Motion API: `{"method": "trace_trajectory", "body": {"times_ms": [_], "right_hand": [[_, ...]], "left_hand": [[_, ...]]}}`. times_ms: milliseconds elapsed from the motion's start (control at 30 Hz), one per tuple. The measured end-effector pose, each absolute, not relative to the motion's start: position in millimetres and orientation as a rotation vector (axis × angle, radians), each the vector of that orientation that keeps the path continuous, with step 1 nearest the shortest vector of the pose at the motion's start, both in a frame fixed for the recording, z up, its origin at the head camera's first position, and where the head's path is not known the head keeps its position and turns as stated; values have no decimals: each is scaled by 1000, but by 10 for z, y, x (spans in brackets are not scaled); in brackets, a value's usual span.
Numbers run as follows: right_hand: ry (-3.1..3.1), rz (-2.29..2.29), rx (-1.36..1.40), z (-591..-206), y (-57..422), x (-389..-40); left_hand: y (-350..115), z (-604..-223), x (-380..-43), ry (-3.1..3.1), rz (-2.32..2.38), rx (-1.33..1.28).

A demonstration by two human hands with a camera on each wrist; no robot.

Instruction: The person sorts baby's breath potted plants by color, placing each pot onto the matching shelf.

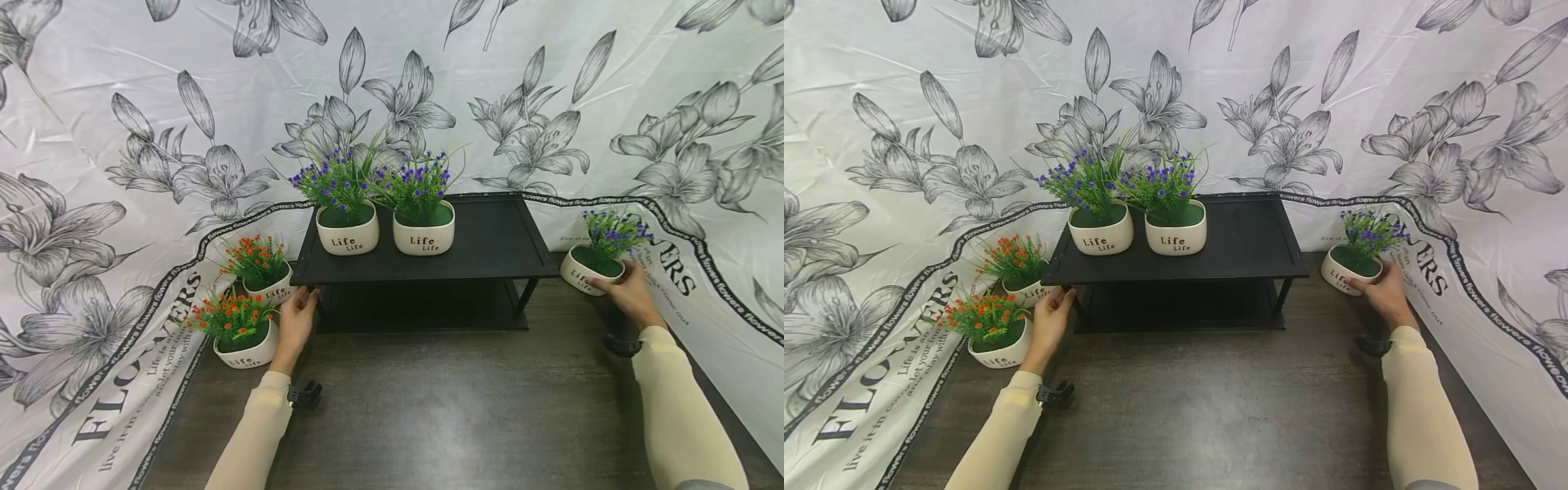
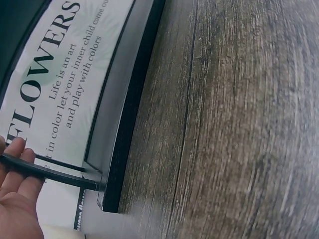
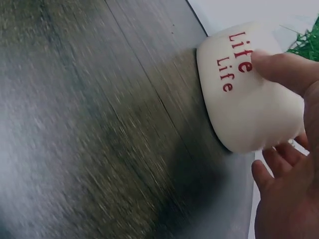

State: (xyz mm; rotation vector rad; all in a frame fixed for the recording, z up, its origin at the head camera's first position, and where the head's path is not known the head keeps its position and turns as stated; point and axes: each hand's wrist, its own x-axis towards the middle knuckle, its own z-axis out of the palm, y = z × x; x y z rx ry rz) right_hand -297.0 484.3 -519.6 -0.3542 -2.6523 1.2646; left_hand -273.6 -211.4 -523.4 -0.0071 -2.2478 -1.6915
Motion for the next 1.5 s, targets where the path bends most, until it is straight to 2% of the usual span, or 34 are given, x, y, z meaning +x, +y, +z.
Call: {"method": "trace_trajectory", "body": {"times_ms": [200,567,833,1333,1500], "right_hand": [[-2627,1446,-451,-5216,4759,-3020],[-2658,1216,-464,-5285,4712,-3016],[-2667,1362,-506,-5290,4690,-2949],[-2690,1328,-506,-5289,4704,-2932],[-2668,1348,-488,-5277,4706,-2944]], "left_hand": [[-2115,-5238,-2738,-2225,-1724,-2],[-2111,-5230,-2728,-2238,-1709,-21],[-2104,-5234,-2724,-2237,-1717,-16],[-2106,-5244,-2731,-2237,-1718,22],[-2062,-5095,-2658,-2268,-1722,50]]}}
